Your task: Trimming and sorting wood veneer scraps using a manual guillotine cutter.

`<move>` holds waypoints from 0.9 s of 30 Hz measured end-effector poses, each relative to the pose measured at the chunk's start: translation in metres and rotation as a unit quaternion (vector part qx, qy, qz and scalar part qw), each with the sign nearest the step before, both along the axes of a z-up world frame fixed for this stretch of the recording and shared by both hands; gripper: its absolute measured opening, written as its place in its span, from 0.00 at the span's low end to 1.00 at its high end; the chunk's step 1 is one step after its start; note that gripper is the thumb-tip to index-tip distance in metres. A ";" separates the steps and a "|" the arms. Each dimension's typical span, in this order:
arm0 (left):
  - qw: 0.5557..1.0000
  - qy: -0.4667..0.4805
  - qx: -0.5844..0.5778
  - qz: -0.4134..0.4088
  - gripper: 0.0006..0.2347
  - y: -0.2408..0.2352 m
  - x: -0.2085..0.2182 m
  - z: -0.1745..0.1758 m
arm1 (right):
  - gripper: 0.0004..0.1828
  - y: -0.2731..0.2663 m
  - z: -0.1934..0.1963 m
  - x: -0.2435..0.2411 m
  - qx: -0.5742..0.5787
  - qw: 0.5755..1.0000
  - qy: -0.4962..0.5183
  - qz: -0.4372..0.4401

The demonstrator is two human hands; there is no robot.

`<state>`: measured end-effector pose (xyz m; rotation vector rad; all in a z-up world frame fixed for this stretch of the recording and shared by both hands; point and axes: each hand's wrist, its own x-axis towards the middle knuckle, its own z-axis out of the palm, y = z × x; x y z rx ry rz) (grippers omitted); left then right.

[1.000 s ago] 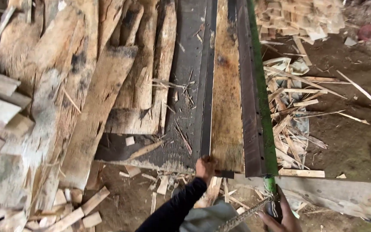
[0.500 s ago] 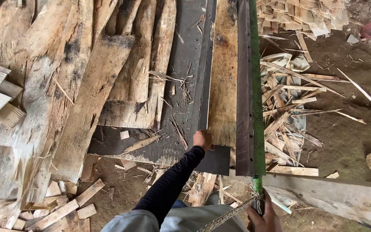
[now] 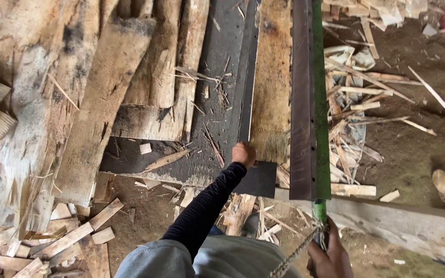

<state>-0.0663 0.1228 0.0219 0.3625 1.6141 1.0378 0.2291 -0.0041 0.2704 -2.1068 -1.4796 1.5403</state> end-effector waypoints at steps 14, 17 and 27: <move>0.999 0.031 0.026 -0.010 0.07 -0.007 -0.003 0.035 | 0.48 0.006 0.029 -0.005 -0.041 0.997 -0.067 0.019; 0.997 0.061 0.036 -0.022 0.08 -0.005 0.005 0.011 | 0.40 -0.002 0.016 -0.019 0.016 0.997 -0.073 0.008; 0.922 0.377 0.068 -0.054 0.08 -0.006 0.005 -0.044 | 0.36 -0.022 -0.160 0.015 0.093 0.992 -0.040 0.075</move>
